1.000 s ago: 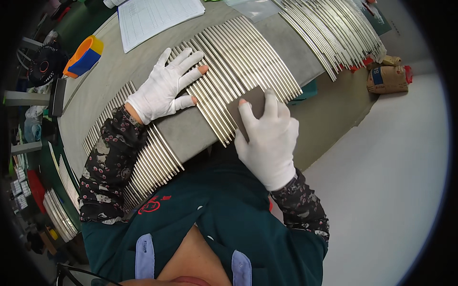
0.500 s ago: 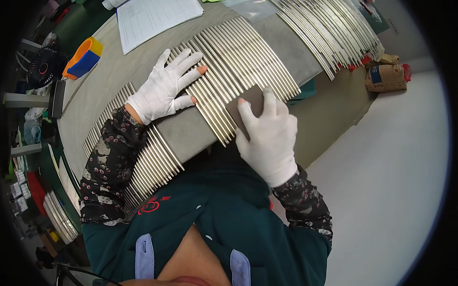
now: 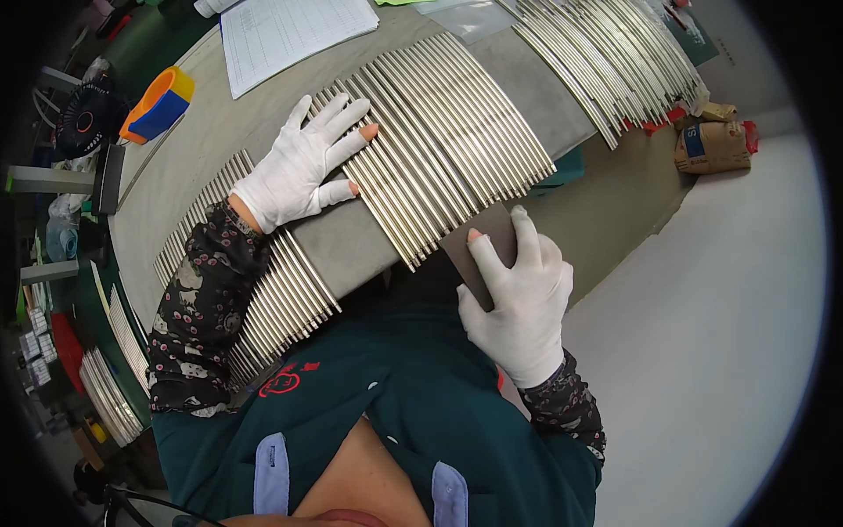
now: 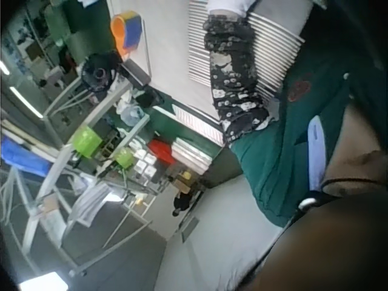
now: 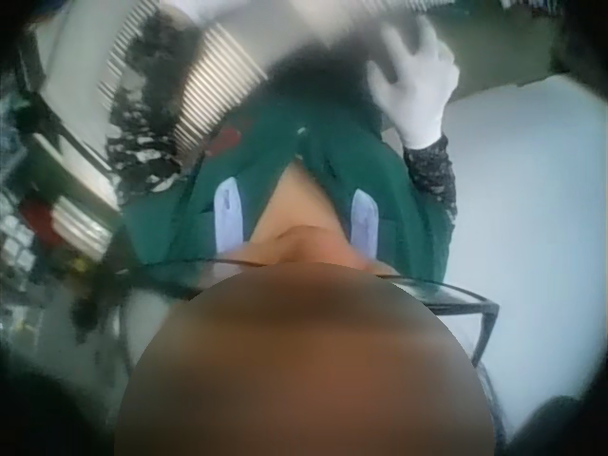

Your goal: The person uses a sanding block to smooth multiple wooden rods aligned on a workbench.

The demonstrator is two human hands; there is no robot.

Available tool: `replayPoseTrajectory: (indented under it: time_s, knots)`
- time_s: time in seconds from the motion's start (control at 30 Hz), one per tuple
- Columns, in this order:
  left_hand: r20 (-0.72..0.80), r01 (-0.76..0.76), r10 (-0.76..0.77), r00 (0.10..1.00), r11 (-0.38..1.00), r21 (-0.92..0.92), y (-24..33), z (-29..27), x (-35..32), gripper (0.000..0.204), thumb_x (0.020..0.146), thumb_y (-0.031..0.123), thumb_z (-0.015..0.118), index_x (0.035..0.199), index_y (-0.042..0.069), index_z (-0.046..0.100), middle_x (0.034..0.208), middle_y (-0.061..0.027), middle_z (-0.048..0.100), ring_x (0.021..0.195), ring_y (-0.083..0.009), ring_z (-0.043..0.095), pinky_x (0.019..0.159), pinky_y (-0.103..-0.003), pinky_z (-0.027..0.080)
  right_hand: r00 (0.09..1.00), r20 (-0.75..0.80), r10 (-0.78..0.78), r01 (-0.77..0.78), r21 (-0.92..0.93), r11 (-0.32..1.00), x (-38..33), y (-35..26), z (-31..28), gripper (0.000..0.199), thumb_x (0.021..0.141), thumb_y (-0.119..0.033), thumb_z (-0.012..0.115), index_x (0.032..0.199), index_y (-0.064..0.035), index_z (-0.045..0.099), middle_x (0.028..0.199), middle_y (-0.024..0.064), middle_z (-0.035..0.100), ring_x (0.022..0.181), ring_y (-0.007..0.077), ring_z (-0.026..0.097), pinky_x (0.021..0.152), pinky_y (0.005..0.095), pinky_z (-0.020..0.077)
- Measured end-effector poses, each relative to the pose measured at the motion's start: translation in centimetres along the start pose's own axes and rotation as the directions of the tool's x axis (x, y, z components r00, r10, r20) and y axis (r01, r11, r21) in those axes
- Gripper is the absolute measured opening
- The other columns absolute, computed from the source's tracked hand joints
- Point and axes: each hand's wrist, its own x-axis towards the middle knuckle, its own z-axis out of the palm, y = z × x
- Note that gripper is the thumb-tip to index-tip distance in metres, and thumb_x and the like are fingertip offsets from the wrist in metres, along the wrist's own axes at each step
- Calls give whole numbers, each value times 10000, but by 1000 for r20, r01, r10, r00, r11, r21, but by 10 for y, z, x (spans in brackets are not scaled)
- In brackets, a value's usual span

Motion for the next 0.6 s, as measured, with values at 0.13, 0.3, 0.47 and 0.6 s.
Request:
replayPoseTrajectory:
  time_s: [0.13,0.3,0.47,0.6]
  knots:
    - [5,3,-3,1000,1000,8,0,1,-1,731,920,619,425,1493,173,336,1548,-170,297,1419,-386,288,1149,-605,172,1000,-9,-30,29,-19,999,11,-4,6,627,599,-184,781,1204,-184,617,1350,234,471,1099,334,512,840,420,397]
    - [17,-4,4,1000,1000,27,2,0,7,735,930,632,399,1499,173,327,1552,-168,291,1427,-386,271,1153,-605,157,1000,-17,2,-3,-76,997,48,-23,20,549,663,-194,749,1195,-153,620,1317,224,489,1060,347,529,829,437,427]
    - [18,15,-15,1000,1000,-27,-2,1,1,747,918,629,427,1498,168,332,1555,-167,286,1427,-389,272,1151,-611,151,993,-24,-118,114,-136,984,37,-13,19,509,673,-199,730,1168,-137,630,1285,268,498,1009,338,562,712,412,471]
    - [7,2,-2,1000,1000,-3,1,3,7,749,921,642,411,1494,166,337,1550,-168,293,1424,-390,275,1147,-617,155,997,16,-78,79,-118,990,33,-14,14,519,681,-204,738,1184,-148,623,1314,266,479,1052,349,543,756,415,464]
